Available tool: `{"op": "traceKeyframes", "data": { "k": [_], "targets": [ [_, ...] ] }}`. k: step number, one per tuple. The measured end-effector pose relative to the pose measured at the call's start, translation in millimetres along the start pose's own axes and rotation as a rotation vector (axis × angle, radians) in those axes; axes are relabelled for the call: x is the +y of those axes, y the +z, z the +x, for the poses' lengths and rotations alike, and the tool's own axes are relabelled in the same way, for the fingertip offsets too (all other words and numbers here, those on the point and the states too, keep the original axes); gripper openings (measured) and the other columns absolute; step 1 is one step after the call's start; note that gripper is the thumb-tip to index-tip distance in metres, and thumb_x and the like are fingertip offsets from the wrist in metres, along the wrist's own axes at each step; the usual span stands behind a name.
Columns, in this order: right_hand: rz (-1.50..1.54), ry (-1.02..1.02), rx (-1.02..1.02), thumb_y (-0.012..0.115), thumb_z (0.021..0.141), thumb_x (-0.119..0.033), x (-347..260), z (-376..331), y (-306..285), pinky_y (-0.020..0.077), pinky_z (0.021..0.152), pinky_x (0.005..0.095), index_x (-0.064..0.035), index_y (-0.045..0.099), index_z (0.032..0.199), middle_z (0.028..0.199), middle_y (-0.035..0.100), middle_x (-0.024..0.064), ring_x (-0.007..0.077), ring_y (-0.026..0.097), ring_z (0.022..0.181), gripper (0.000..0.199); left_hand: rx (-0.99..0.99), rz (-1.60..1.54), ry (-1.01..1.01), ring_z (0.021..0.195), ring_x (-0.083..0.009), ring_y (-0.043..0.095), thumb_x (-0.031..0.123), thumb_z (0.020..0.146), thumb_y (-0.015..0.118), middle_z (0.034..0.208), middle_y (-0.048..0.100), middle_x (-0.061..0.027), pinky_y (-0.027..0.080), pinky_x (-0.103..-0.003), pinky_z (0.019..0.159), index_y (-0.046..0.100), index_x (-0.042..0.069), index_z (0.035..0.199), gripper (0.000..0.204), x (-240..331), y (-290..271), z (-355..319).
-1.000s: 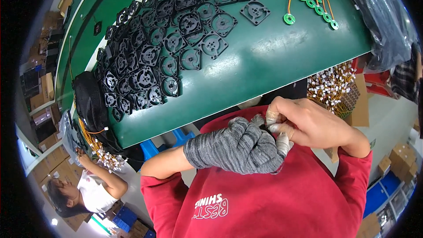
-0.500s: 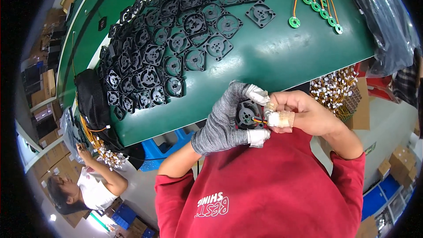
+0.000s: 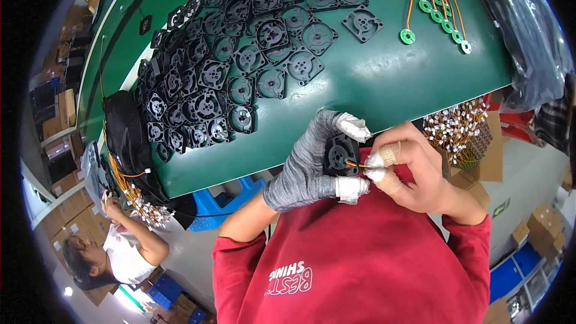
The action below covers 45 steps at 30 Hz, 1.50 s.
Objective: The person assembles small cooling fans by hand, attaching internal wiring to the plastic housing of each fan.
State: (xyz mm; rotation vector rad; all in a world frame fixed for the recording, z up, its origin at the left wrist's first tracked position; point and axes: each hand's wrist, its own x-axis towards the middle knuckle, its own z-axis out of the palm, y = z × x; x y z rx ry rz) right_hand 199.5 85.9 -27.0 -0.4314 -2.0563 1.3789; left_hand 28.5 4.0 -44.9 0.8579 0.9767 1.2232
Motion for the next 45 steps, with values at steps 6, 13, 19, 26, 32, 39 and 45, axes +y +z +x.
{"op": "traceKeyframes", "data": {
  "k": [6, 13, 19, 26, 32, 39, 45],
  "targets": [
    [0.002, 0.063, 0.033, 0.063, 0.074, -0.001, 4, -2, -2, 0.0417, 0.049, 0.0240, 0.0012, 0.053, 0.088, 0.087, 0.053, 0.0122, 0.0133, 0.051, 0.059, 0.018, -0.010, 0.176, 0.073, 0.110, -0.0179, 0.043, 0.007, 0.061, 0.075, 0.111, 0.045, -0.0068, 0.035, -0.031, 0.093, 0.046, 0.007, 0.112, 0.058, 4, -3, -3],
    [-0.029, 0.134, 0.020, 0.064, 0.072, -0.001, 2, -5, -10, 0.0392, 0.050, 0.0253, 0.0007, 0.054, 0.087, 0.086, 0.055, 0.0110, 0.0157, 0.051, 0.062, 0.018, 0.055, 0.210, -0.019, 0.105, -0.0182, 0.051, 0.005, 0.074, 0.066, 0.111, 0.052, -0.0086, 0.039, -0.030, 0.091, 0.050, 0.003, 0.114, 0.043, 9, 0, -7],
    [-0.121, 0.057, 0.029, 0.063, 0.072, -0.003, 3, -5, -13, 0.0422, 0.061, 0.0299, 0.0003, 0.054, 0.089, 0.090, 0.056, 0.0123, 0.0213, 0.054, 0.070, 0.019, 0.090, 0.155, -0.199, 0.094, -0.0162, 0.055, 0.004, 0.074, 0.067, 0.100, 0.056, -0.0077, 0.044, -0.029, 0.083, 0.054, 0.001, 0.105, 0.034, 16, 5, -10],
    [-0.314, -0.093, 0.252, 0.063, 0.073, -0.006, 3, -15, -13, 0.0453, 0.070, 0.0325, 0.0000, 0.054, 0.092, 0.093, 0.055, 0.0162, 0.0260, 0.055, 0.082, 0.022, 0.111, -0.092, -0.070, 0.095, -0.0150, 0.054, -0.002, 0.074, 0.063, 0.103, 0.053, -0.0078, 0.045, -0.028, 0.081, 0.050, 0.002, 0.103, 0.032, 6, 4, -10],
    [0.034, 0.182, 0.161, 0.062, 0.077, -0.013, 7, -22, 11, 0.0451, 0.074, 0.0308, 0.0015, 0.052, 0.096, 0.096, 0.055, 0.0170, 0.0251, 0.057, 0.086, 0.026, 0.165, -0.127, -0.075, 0.095, -0.0150, 0.054, -0.004, 0.074, 0.062, 0.102, 0.050, -0.0058, 0.048, -0.028, 0.076, 0.044, 0.005, 0.104, 0.037, -3, 25, -8],
    [0.004, 0.337, 0.134, 0.061, 0.079, -0.008, -1, -26, 0, 0.0461, 0.065, 0.0275, 0.0022, 0.053, 0.095, 0.085, 0.060, 0.0123, 0.0211, 0.060, 0.073, 0.020, 0.168, 0.260, -0.024, 0.098, -0.0184, 0.054, 0.013, 0.073, 0.067, 0.105, 0.054, -0.0113, 0.043, -0.029, 0.086, 0.052, 0.002, 0.107, 0.038, 7, 16, -1],
    [0.032, 0.240, -0.007, 0.060, 0.080, -0.011, 1, -30, -1, 0.0452, 0.058, 0.0263, 0.0034, 0.052, 0.095, 0.079, 0.057, 0.0093, 0.0162, 0.058, 0.066, 0.022, 0.017, 0.117, -0.050, 0.096, -0.0158, 0.054, 0.018, 0.079, 0.060, 0.102, 0.056, -0.0097, 0.042, -0.027, 0.081, 0.058, 0.000, 0.100, 0.027, 6, 24, 15]
  ]
}}
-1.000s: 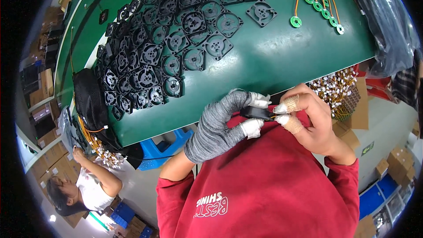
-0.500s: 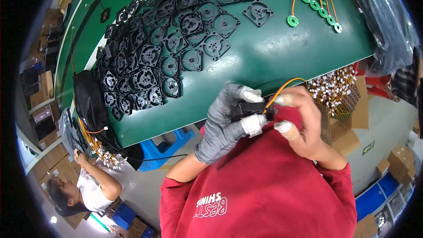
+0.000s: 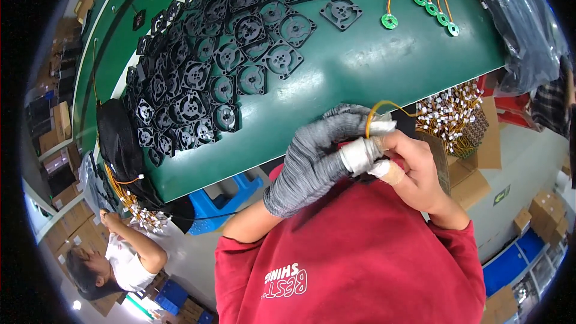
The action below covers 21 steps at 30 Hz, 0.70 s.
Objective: The person assembles small cooling fans by hand, attaching internal wiring to the plastic housing of each fan.
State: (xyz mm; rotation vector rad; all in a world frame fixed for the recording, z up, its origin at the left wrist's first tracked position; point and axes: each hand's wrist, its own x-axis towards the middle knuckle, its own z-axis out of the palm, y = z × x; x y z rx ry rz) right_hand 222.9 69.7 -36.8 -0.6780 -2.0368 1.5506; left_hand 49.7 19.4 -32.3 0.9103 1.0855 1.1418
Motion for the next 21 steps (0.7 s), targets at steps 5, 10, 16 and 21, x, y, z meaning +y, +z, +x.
{"op": "traceKeyframes", "data": {
  "k": [5, 10, 16, 21],
  "targets": [
    [0.834, 0.387, 0.046, 0.055, 0.085, -0.010, -3, -9, -4, 0.0452, 0.058, 0.0203, 0.0042, 0.047, 0.102, 0.088, 0.053, 0.0049, 0.0096, 0.056, 0.070, 0.023, 0.091, -0.170, -0.006, 0.088, -0.0125, 0.054, 0.012, 0.084, 0.054, 0.096, 0.057, -0.0063, 0.042, -0.025, 0.079, 0.058, 0.000, 0.098, 0.019, 0, 6, -3],
    [0.583, 0.390, 0.068, 0.059, 0.082, -0.011, -6, -12, -28, 0.0388, 0.050, 0.0178, 0.0025, 0.052, 0.098, 0.079, 0.053, 0.0032, 0.0035, 0.048, 0.059, 0.022, 0.176, 0.814, 0.326, 0.072, -0.0221, 0.060, 0.013, 0.066, 0.070, 0.086, 0.061, -0.0114, 0.047, -0.030, 0.065, 0.064, 0.002, 0.084, 0.022, 20, -3, -20],
    [0.426, 0.420, 0.017, 0.058, 0.082, -0.015, -12, -11, -42, 0.0332, 0.047, 0.0182, 0.0016, 0.053, 0.100, 0.059, 0.050, -0.0017, 0.0016, 0.044, 0.051, 0.025, -0.107, 0.365, -0.090, 0.076, -0.0132, 0.058, 0.008, 0.077, 0.063, 0.099, 0.057, -0.0129, 0.047, -0.025, 0.065, 0.052, 0.000, 0.112, 0.038, 26, 12, -5],
    [0.376, 0.428, 0.007, 0.057, 0.083, -0.016, -20, -8, -46, 0.0322, 0.046, 0.0193, 0.0008, 0.053, 0.102, 0.055, 0.046, -0.0015, 0.0026, 0.041, 0.049, 0.026, -0.055, 0.049, -0.238, 0.077, -0.0088, 0.056, 0.006, 0.078, 0.061, 0.094, 0.058, -0.0081, 0.047, -0.023, 0.065, 0.055, 0.000, 0.106, 0.029, 25, 13, -2]
  ]
}}
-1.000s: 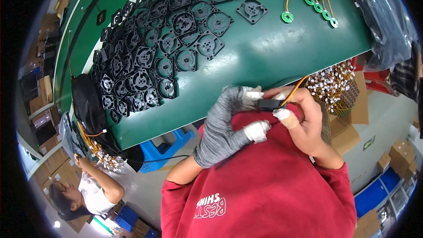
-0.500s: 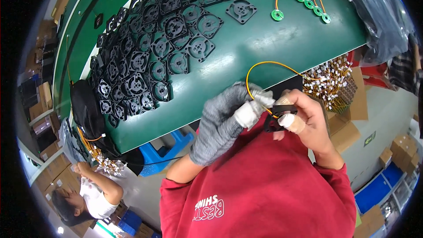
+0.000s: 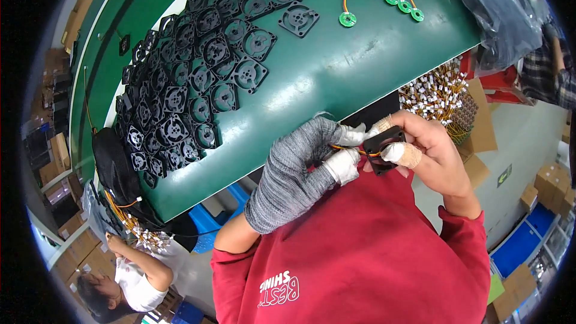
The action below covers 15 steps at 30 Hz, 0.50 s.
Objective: The person assembles small cooling fans by hand, attaching internal wiring to the plastic housing of each fan.
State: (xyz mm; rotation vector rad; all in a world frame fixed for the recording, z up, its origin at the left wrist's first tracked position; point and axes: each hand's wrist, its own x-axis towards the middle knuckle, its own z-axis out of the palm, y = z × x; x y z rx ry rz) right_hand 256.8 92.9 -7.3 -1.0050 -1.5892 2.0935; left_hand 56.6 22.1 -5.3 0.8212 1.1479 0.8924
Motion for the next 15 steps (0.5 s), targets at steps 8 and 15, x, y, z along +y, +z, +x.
{"op": "traceKeyframes", "data": {
  "k": [8, 15],
  "targets": [
    [-0.328, -0.088, 0.006, 0.054, 0.086, -0.014, -3, 0, 2, 0.0341, 0.046, 0.0170, 0.0027, 0.048, 0.104, 0.067, 0.058, 0.0010, 0.0025, 0.045, 0.049, 0.026, 0.041, 0.083, 0.045, 0.068, -0.0079, 0.057, 0.005, 0.079, 0.061, 0.083, 0.059, -0.0042, 0.047, -0.022, 0.059, 0.057, -0.003, 0.093, 0.017, 2, 2, 2],
    [-0.302, -0.200, 0.086, 0.055, 0.085, -0.014, 2, -1, 15, 0.0379, 0.048, 0.0216, 0.0017, 0.047, 0.105, 0.060, 0.052, 0.0060, 0.0076, 0.050, 0.050, 0.026, 0.269, 0.658, 0.596, 0.050, -0.0211, 0.053, 0.007, 0.073, 0.065, 0.062, 0.054, -0.0076, 0.041, -0.032, 0.047, 0.057, 0.002, 0.091, 0.020, -11, 10, -2]
  ]
}}
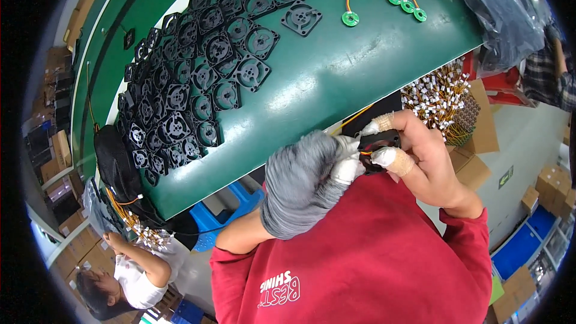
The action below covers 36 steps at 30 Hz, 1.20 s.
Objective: The person assembles small cooling fans by hand, attaching internal wiring to the plastic housing of each fan.
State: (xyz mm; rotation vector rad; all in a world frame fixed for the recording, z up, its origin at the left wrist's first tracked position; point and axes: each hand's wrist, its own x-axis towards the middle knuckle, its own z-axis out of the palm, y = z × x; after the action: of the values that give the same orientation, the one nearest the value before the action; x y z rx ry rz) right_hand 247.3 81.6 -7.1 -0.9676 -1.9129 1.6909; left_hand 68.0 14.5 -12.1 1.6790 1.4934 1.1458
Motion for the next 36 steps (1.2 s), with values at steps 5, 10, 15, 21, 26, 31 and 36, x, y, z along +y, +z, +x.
{"op": "traceKeyframes", "data": {
  "k": [5, 10, 15, 21, 26, 31, 36],
  "targets": [
    [0.503, 0.154, -0.077, 0.051, 0.089, -0.019, 4, 3, 3, 0.0343, 0.045, 0.0171, 0.0028, 0.047, 0.105, 0.077, 0.060, 0.0068, 0.0053, 0.052, 0.056, 0.027, 0.045, 0.413, 0.279, 0.047, -0.0222, 0.050, 0.005, 0.071, 0.063, 0.057, 0.051, -0.0056, 0.037, -0.034, 0.045, 0.057, 0.001, 0.090, 0.021, -4, 4, -1],
    [0.745, 0.154, -0.147, 0.048, 0.090, -0.022, 14, 10, 1, 0.0333, 0.044, 0.0156, 0.0031, 0.047, 0.108, 0.081, 0.060, 0.0074, 0.0051, 0.052, 0.062, 0.031, -0.069, -0.127, -0.115, 0.049, -0.0136, 0.048, 0.005, 0.073, 0.065, 0.061, 0.053, -0.0030, 0.039, -0.027, 0.046, 0.057, 0.002, 0.085, 0.015, -2, -2, -2],
    [0.828, 0.197, -0.209, 0.049, 0.090, -0.023, 20, 11, 2, 0.0345, 0.044, 0.0148, 0.0036, 0.047, 0.110, 0.082, 0.060, 0.0082, 0.0057, 0.053, 0.065, 0.034, -0.085, -0.564, -0.449, 0.069, -0.0070, 0.052, 0.002, 0.075, 0.063, 0.078, 0.054, -0.0033, 0.043, -0.022, 0.061, 0.057, 0.000, 0.087, 0.013, 3, -9, 2],
    [0.854, 0.260, -0.201, 0.051, 0.089, -0.025, 22, 8, 5, 0.0357, 0.045, 0.0141, 0.0041, 0.047, 0.110, 0.083, 0.059, 0.0075, 0.0064, 0.054, 0.067, 0.036, -0.170, -0.713, -0.622, 0.076, -0.0102, 0.055, -0.003, 0.075, 0.060, 0.083, 0.053, -0.0044, 0.045, -0.024, 0.067, 0.056, -0.001, 0.091, 0.016, 3, -14, 4],
    [0.890, 0.241, -0.210, 0.050, 0.089, -0.025, 24, 8, 7, 0.0359, 0.045, 0.0144, 0.0039, 0.047, 0.109, 0.083, 0.059, 0.0076, 0.0079, 0.055, 0.068, 0.036, -0.170, -0.778, -0.619, 0.069, -0.0099, 0.055, -0.003, 0.076, 0.060, 0.081, 0.054, -0.0048, 0.045, -0.023, 0.064, 0.056, -0.001, 0.092, 0.017, 4, -15, 6],
    [0.883, 0.243, -0.205, 0.052, 0.088, -0.024, 19, 7, 8, 0.0363, 0.046, 0.0160, 0.0030, 0.046, 0.108, 0.080, 0.059, 0.0073, 0.0076, 0.054, 0.064, 0.034, -0.145, -0.742, -0.587, 0.063, -0.0081, 0.055, 0.000, 0.076, 0.061, 0.076, 0.058, -0.0043, 0.044, -0.022, 0.058, 0.054, 0.000, 0.090, 0.016, 6, -12, 1],
    [0.305, -0.107, 0.039, 0.052, 0.088, -0.015, 20, 1, 10, 0.0413, 0.050, 0.0198, 0.0037, 0.046, 0.107, 0.080, 0.060, 0.0069, 0.0055, 0.053, 0.059, 0.028, -0.014, -0.413, -0.354, 0.059, -0.0050, 0.055, 0.007, 0.077, 0.064, 0.074, 0.062, -0.0018, 0.042, -0.019, 0.053, 0.055, 0.005, 0.090, 0.016, 4, -3, -1]
  ]
}}
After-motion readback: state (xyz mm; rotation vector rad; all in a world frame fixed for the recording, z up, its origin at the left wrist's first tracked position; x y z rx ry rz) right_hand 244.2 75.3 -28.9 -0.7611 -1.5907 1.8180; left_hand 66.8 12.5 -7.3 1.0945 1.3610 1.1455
